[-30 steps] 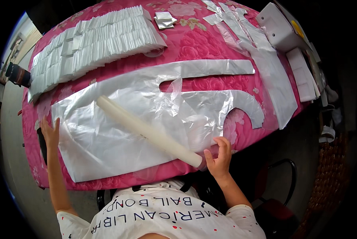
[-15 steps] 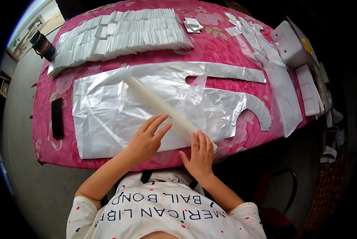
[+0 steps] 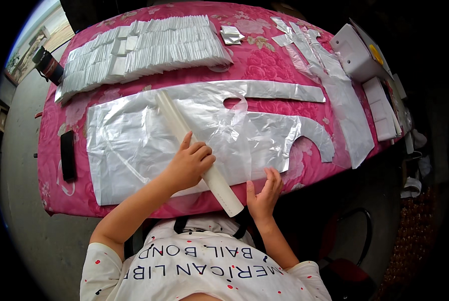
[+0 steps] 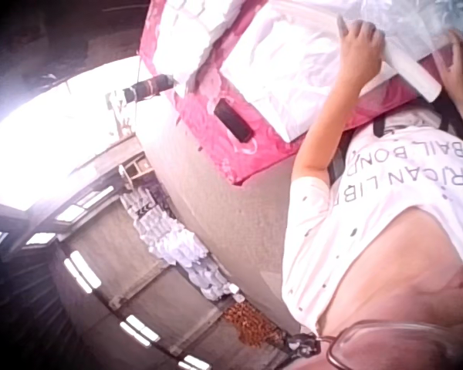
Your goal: The person wraps multiple white rectangular items in clear plastic film on a pink floral tablecloth. They unroll the film, place an item on it, fold the film around the item, and set the wrapped item aside. The person repeats this process for several items, handling them one at a time.
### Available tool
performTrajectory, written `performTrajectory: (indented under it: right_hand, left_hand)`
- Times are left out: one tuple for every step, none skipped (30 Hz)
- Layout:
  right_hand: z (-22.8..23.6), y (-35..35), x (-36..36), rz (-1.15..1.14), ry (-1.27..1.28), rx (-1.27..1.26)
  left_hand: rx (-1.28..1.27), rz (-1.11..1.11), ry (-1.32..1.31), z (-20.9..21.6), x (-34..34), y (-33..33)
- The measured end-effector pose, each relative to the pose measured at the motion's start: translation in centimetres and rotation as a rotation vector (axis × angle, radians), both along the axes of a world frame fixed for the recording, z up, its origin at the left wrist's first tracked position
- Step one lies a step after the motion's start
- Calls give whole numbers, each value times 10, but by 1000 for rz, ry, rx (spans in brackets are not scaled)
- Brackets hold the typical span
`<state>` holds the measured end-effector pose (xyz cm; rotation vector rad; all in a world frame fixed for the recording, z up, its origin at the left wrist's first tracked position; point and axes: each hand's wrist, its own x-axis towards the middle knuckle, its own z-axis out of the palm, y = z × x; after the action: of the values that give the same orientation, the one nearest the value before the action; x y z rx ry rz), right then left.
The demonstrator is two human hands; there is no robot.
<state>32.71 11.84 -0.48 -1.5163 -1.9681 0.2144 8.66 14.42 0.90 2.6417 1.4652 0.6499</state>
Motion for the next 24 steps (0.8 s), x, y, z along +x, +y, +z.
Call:
performTrajectory:
  right_hand:
    - [-3, 1, 1, -49, -67, 18]
    - [-10, 0, 1, -79, -101, -63]
    - [-15, 2, 2, -64, -127, -48]
    - [-19, 4, 5, -49, -156, -34]
    - [-20, 6, 8, -34, -186, -20]
    - [-19, 9, 13, 1, -188, -58]
    - [-16, 14, 21, 30, -189, -95]
    - [-11, 20, 29, 59, -191, -132]
    - [2, 28, 35, 57, -156, -73]
    - [20, 36, 41, 8, -93, -200]
    - [36, 48, 46, -29, -26, -329]
    - [46, 64, 53, -16, -57, -243]
    - [56, 82, 61, -15, -100, -148]
    - [69, 100, 69, 24, -150, -138]
    - [78, 120, 77, 64, -202, -123]
    - [83, 140, 85, 105, -217, -159]
    - [86, 161, 94, 149, -228, -199]
    - [87, 181, 103, 164, -233, -248]
    - [82, 201, 111, 185, -233, -297]
    - [78, 220, 118, 173, -312, -296]
    - [75, 235, 125, 159, -395, -295]
    - [71, 248, 134, 95, -457, -253]
    - [67, 259, 145, 29, -520, -210]
    - [63, 264, 145, -32, -575, -164]
  left_hand:
    - [11, 21, -1, 12, -3, 1]
    - [28, 75, -51, 21, -9, 2]
    - [51, 118, -104, 31, -14, 2]
    - [71, 162, -159, 40, -20, 1]
    - [90, 205, -215, 49, -27, 0]
    - [94, 223, -268, 57, -34, -4]
    - [98, 235, -320, 65, -41, -7]
    - [107, 259, -351, 70, -49, -10]
    - [104, 284, -386, 78, -57, -14]
    - [138, 294, -459, 79, -69, -17]
    - [197, 336, -571, 82, -75, -23]
    - [221, 309, -645, 88, -81, -29]
    - [196, 301, -661, 87, -93, -35]
    - [185, 319, -719, 87, -101, -41]
    - [178, 336, -780, 84, -108, -47]
    - [189, 356, -808, 82, -115, -52]
    - [198, 379, -832, 81, -121, -58]
    - [198, 380, -869, 81, -126, -62]
    - [216, 405, -907, 83, -126, -66]
    - [233, 434, -951, 84, -126, -71]
    - [248, 462, -998, 83, -125, -73]
    - [235, 444, -1055, 84, -125, -75]
    - [225, 429, -1091, 86, -122, -76]
    - [219, 417, -1120, 89, -120, -76]
